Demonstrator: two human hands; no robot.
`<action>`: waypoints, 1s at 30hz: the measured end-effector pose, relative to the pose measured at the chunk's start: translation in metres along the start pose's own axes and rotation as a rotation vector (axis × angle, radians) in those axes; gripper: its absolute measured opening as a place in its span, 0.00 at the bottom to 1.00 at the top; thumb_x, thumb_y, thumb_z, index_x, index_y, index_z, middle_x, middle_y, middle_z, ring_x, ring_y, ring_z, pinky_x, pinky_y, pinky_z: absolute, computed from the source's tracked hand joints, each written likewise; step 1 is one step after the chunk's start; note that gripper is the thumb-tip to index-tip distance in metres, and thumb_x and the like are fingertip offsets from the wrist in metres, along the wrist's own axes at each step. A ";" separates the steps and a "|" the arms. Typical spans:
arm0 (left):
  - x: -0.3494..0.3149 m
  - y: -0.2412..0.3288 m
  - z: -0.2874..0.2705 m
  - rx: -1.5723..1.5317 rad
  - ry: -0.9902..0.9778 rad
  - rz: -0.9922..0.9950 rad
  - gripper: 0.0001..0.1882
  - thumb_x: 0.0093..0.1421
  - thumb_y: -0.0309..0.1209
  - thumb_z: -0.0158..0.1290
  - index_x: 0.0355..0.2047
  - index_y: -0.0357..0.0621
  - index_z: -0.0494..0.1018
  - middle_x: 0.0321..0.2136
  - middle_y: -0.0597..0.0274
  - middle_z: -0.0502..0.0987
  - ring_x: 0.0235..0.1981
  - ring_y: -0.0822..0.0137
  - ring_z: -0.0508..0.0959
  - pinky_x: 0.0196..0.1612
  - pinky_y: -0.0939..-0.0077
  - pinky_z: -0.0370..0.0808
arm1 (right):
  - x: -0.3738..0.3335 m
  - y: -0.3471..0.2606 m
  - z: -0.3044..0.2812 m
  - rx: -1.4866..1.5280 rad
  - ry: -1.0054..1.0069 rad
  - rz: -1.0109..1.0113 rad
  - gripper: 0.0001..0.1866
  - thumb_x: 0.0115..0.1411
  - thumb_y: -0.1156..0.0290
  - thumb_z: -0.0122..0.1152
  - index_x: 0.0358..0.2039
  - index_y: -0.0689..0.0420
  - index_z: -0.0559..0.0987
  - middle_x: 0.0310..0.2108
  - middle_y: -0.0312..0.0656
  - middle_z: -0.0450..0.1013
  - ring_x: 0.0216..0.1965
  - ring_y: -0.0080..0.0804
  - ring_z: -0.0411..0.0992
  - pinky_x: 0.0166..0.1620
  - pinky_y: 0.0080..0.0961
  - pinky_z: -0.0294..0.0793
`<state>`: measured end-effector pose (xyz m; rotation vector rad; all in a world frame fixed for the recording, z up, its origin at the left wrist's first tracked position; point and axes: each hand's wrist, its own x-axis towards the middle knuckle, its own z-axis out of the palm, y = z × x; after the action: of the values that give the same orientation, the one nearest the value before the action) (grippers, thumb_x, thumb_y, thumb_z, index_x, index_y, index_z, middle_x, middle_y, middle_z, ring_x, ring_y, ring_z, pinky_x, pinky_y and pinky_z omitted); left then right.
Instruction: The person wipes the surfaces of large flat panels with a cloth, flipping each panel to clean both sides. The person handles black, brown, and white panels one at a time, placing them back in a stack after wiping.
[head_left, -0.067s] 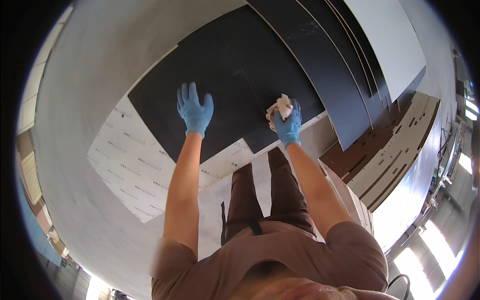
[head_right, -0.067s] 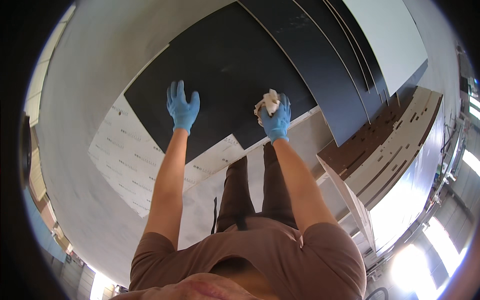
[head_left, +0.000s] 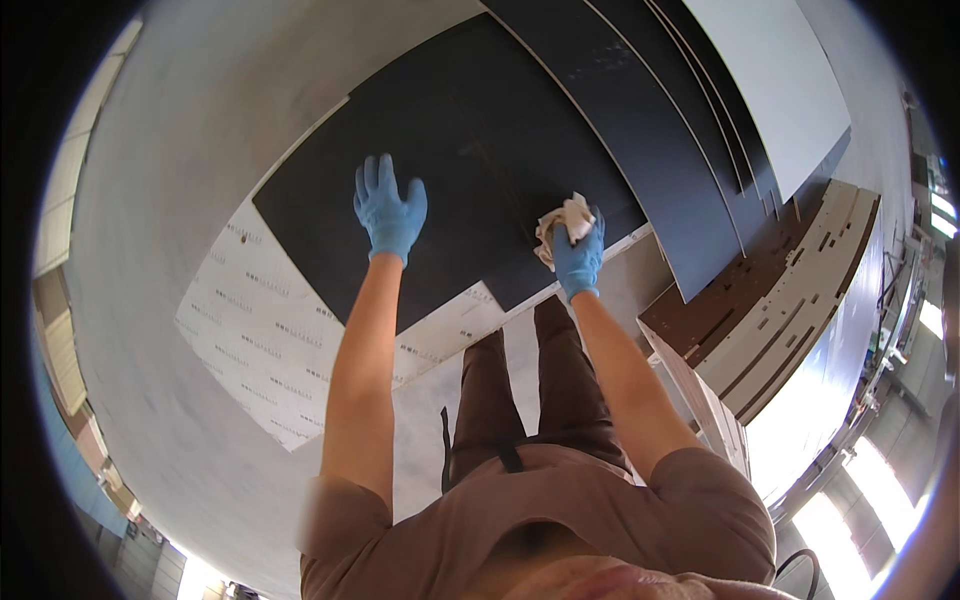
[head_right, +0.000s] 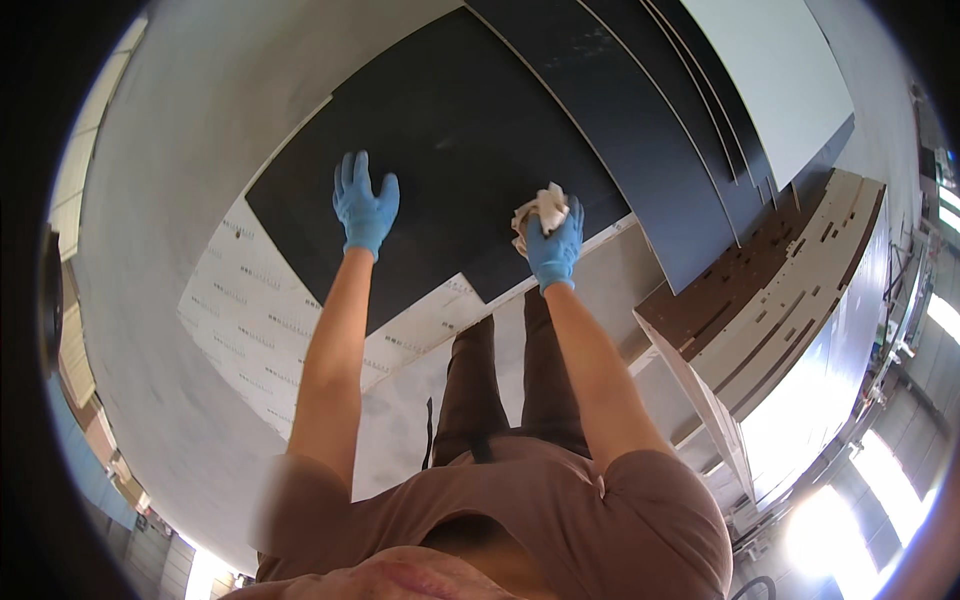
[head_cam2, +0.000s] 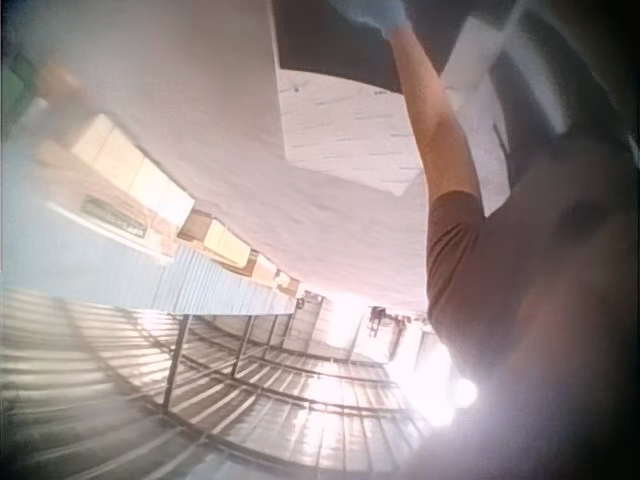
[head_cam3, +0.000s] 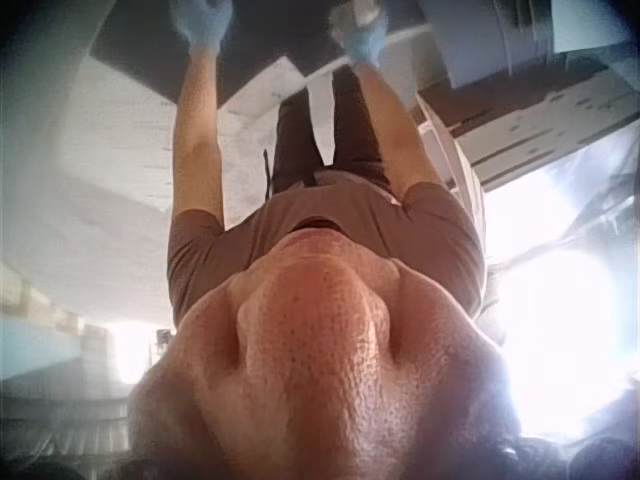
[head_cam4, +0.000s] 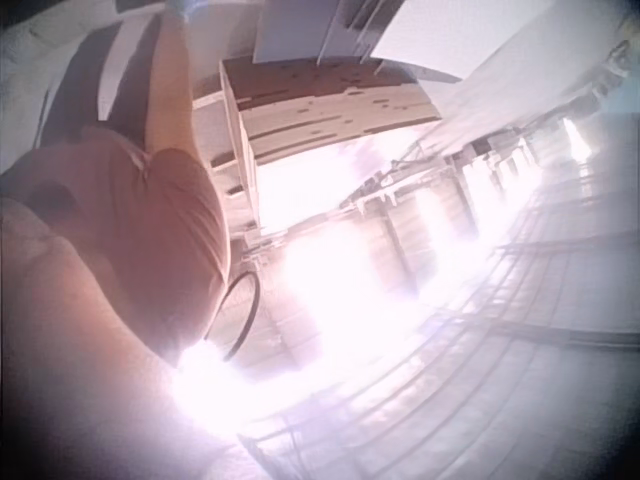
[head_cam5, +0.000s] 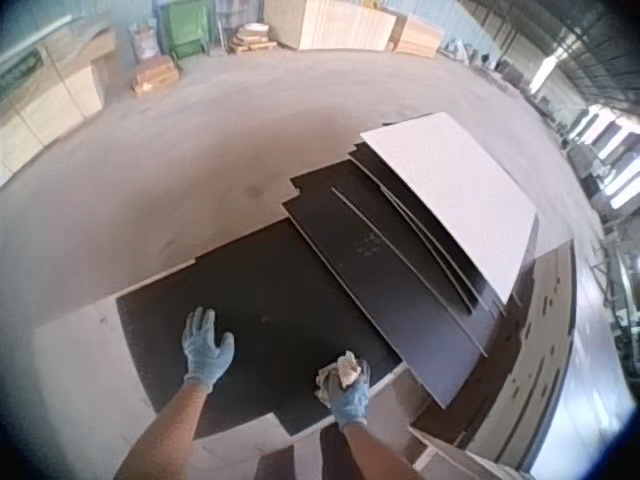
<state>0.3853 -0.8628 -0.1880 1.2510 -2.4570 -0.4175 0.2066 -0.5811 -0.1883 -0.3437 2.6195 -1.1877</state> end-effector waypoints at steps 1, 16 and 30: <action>0.025 0.008 0.012 0.014 -0.036 0.013 0.37 0.61 0.46 0.57 0.68 0.47 0.64 0.70 0.45 0.62 0.71 0.43 0.59 0.68 0.42 0.59 | 0.002 0.004 -0.002 0.038 0.061 0.110 0.33 0.58 0.65 0.66 0.63 0.59 0.70 0.59 0.53 0.72 0.61 0.51 0.71 0.63 0.39 0.69; 0.239 0.096 0.124 0.313 -0.473 -0.059 0.49 0.61 0.63 0.50 0.76 0.52 0.51 0.76 0.54 0.50 0.77 0.53 0.48 0.72 0.42 0.50 | 0.063 -0.011 -0.038 0.286 0.038 0.701 0.26 0.60 0.59 0.66 0.56 0.60 0.78 0.47 0.49 0.80 0.50 0.43 0.78 0.54 0.36 0.75; 0.186 0.078 0.061 0.448 -0.524 -0.124 0.49 0.58 0.63 0.55 0.71 0.47 0.59 0.63 0.49 0.69 0.64 0.48 0.69 0.64 0.44 0.62 | 0.040 0.012 -0.043 0.112 -0.116 0.790 0.26 0.56 0.58 0.69 0.49 0.64 0.81 0.42 0.54 0.82 0.44 0.46 0.82 0.48 0.39 0.78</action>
<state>0.2006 -0.9647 -0.1784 1.6472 -3.0438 -0.2544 0.1536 -0.5555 -0.1747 0.5776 2.2060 -0.9681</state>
